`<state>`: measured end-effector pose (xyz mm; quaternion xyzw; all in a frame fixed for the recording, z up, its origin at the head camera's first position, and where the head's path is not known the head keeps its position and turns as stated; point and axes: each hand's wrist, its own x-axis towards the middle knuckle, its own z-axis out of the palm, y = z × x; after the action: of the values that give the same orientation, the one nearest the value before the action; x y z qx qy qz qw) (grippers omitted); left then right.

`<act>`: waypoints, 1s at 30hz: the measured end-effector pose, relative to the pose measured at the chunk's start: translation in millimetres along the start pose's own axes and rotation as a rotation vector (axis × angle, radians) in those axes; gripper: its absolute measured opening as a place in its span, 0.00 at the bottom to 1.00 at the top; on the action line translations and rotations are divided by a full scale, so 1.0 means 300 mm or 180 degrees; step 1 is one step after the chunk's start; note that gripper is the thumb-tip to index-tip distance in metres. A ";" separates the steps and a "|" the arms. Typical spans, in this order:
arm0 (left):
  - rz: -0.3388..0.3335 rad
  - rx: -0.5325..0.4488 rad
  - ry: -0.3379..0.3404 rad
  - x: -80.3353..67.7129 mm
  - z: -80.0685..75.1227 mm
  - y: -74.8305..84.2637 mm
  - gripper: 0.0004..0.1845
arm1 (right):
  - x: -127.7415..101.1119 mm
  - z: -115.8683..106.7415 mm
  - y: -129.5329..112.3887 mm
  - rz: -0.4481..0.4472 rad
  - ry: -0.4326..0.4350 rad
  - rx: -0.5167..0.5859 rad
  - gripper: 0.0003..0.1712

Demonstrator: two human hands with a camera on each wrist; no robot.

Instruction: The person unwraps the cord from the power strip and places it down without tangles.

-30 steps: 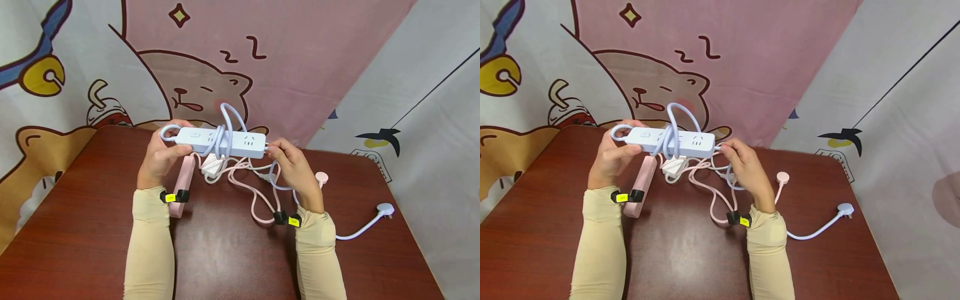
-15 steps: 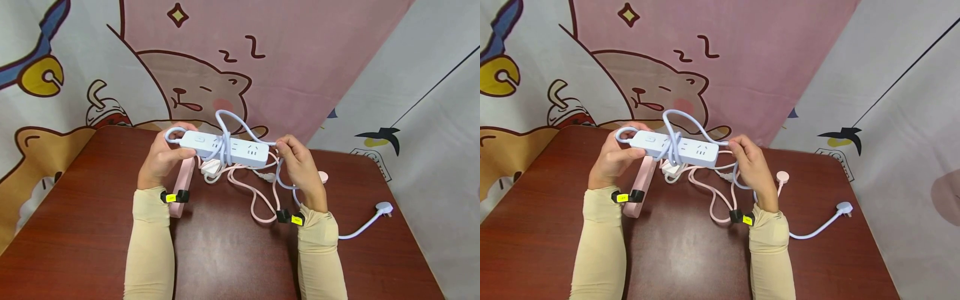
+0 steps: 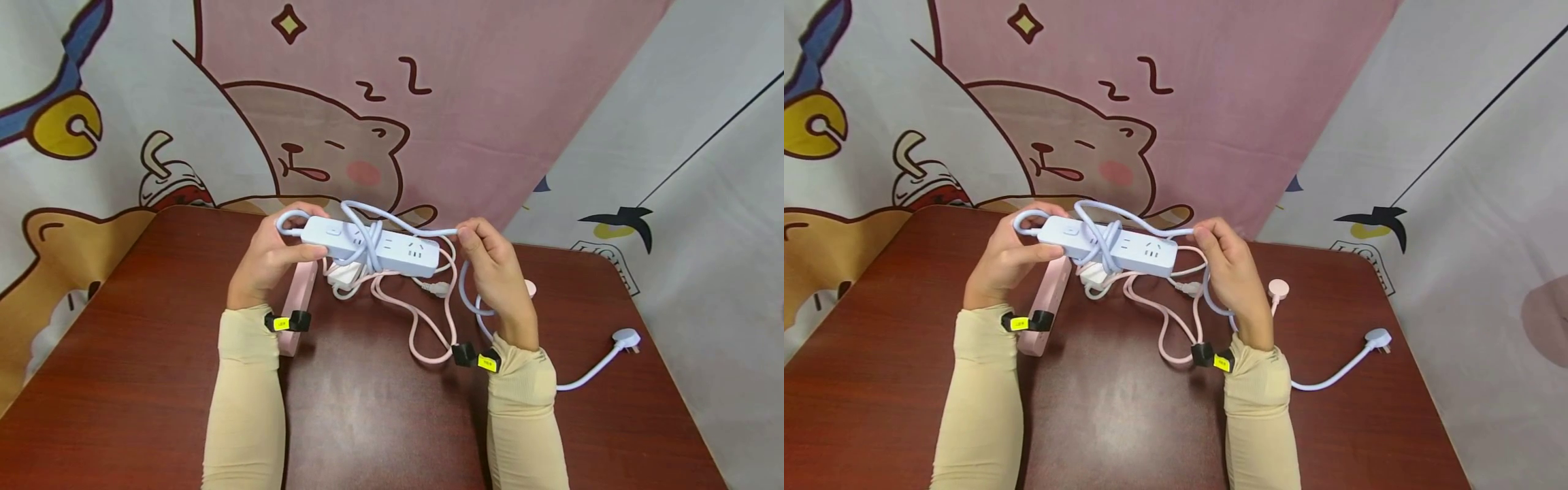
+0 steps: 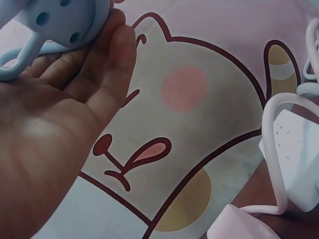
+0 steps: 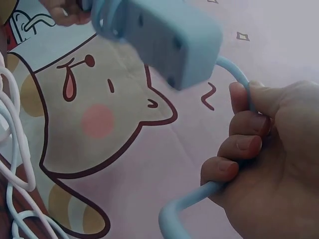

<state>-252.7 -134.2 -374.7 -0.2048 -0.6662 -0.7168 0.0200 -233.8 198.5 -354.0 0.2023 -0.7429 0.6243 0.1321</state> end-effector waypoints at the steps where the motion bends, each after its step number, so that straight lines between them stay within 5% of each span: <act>1: -0.0009 0.0065 0.0014 0.001 0.000 0.000 0.21 | 0.000 0.001 -0.003 -0.0015 -0.0003 0.0038 0.14; 16: 0.0058 0.0802 0.0378 0.011 -0.007 -0.017 0.23 | -0.019 0.010 -0.066 -0.0118 -0.0115 0.0461 0.12; 30: 0.0061 0.0513 0.0967 0.017 -0.007 -0.015 0.22 | -0.041 0.016 -0.108 -0.0217 -0.0286 0.0663 0.12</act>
<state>-259.3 -134.3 -377.3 -0.0983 -0.7088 -0.6836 0.1436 -207.5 191.0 -332.2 0.2678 -0.6718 0.6836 0.0980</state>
